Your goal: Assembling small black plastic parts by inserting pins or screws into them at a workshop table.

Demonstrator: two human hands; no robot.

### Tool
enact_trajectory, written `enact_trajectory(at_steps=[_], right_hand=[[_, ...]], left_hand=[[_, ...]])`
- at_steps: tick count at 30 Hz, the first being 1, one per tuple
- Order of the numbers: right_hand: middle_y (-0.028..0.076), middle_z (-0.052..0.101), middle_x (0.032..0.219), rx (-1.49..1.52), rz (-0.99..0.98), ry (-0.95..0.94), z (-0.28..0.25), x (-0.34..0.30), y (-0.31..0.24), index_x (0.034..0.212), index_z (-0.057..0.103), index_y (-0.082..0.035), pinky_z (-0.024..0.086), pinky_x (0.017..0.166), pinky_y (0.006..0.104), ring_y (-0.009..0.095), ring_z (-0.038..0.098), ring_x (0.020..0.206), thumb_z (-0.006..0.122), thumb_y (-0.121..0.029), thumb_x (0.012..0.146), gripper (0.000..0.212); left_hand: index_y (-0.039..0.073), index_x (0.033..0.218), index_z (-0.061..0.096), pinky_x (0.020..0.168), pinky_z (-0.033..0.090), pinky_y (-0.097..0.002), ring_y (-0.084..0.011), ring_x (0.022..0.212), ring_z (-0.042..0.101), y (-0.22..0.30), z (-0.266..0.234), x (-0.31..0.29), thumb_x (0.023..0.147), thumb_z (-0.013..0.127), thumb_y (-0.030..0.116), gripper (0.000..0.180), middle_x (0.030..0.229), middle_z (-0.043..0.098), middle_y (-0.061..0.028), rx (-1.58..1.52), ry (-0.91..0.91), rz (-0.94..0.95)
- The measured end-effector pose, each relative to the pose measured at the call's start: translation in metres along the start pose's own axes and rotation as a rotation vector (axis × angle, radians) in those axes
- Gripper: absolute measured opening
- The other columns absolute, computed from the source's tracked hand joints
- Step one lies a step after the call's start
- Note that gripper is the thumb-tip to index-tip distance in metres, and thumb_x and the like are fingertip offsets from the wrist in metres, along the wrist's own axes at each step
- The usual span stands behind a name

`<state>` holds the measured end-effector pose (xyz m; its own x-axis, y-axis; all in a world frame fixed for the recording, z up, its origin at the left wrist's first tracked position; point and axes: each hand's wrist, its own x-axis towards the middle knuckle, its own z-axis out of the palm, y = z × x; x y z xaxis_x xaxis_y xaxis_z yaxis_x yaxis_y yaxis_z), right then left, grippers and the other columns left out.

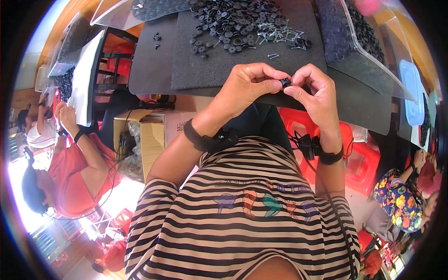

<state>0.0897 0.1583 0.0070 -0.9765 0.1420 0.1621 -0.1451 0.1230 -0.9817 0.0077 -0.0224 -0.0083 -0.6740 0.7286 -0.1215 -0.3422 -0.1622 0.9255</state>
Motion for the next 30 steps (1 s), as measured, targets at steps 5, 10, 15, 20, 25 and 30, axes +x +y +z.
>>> enact_trajectory(at_steps=[5, 10, 15, 20, 25, 30], right_hand=[[0.0, 0.058, 0.077, -0.118, -0.121, -0.015, 0.002, 0.003, 0.001, 0.079, 0.06, -0.001, 0.046, 0.067, 0.0241, 0.008, 0.054, 0.07, 0.076, 0.004, 0.075, 0.018], [0.002, 0.057, 0.079, -0.235, -0.191, -0.008, 0.003, 0.005, -0.004, 0.078, 0.06, -0.001, 0.046, 0.066, 0.0256, 0.011, 0.055, 0.07, 0.078, 0.003, 0.072, 0.02], [0.003, 0.058, 0.081, -0.266, -0.251, -0.018, 0.001, 0.005, -0.003, 0.077, 0.061, -0.002, 0.047, 0.066, 0.0264, 0.012, 0.056, 0.07, 0.08, 0.001, 0.071, 0.02], [0.004, 0.059, 0.083, -0.242, -0.283, -0.012, 0.002, 0.003, 0.001, 0.078, 0.062, -0.002, 0.047, 0.066, 0.0268, 0.013, 0.057, 0.071, 0.08, -0.001, 0.072, 0.019], [0.006, 0.061, 0.079, -0.319, -0.295, 0.063, 0.012, -0.004, -0.004, 0.08, 0.063, -0.002, 0.048, 0.064, 0.0281, 0.015, 0.059, 0.068, 0.079, -0.001, 0.073, 0.017], [0.006, 0.064, 0.075, -0.364, -0.336, 0.169, 0.02, -0.01, -0.003, 0.082, 0.065, -0.002, 0.049, 0.061, 0.028, 0.016, 0.063, 0.065, 0.079, -0.001, 0.074, 0.016]], left_hand=[[0.0, 0.104, 0.069, 0.085, 0.054, -0.0267, -0.0108, 0.091, 0.065, -0.002, -0.003, 0.001, 0.089, 0.066, -0.002, 0.015, 0.107, 0.07, -0.0093, -0.056, -0.013, 0.011], [0.0, 0.105, 0.068, 0.085, 0.055, -0.0275, -0.0126, 0.091, 0.066, -0.003, -0.004, 0.001, 0.09, 0.066, 0.0, 0.015, 0.106, 0.07, -0.0107, -0.068, -0.033, 0.014], [-0.002, 0.106, 0.067, 0.085, 0.056, -0.0288, -0.0141, 0.092, 0.067, -0.004, -0.004, -0.001, 0.091, 0.066, 0.0, 0.016, 0.106, 0.07, -0.0114, -0.067, -0.037, 0.0], [-0.003, 0.107, 0.066, 0.086, 0.056, -0.0296, -0.0153, 0.094, 0.067, -0.001, -0.002, -0.004, 0.09, 0.065, 0.0, 0.017, 0.107, 0.069, -0.0129, -0.02, -0.019, -0.009], [-0.003, 0.106, 0.067, 0.085, 0.056, -0.0283, -0.014, 0.092, 0.067, -0.003, -0.003, -0.004, 0.089, 0.067, 0.0, 0.017, 0.106, 0.07, -0.0119, -0.032, -0.015, 0.011], [-0.003, 0.107, 0.068, 0.083, 0.056, -0.0266, -0.0122, 0.089, 0.066, -0.004, -0.002, -0.004, 0.089, 0.067, 0.0, 0.018, 0.104, 0.071, -0.0099, -0.064, 0.003, 0.031]])
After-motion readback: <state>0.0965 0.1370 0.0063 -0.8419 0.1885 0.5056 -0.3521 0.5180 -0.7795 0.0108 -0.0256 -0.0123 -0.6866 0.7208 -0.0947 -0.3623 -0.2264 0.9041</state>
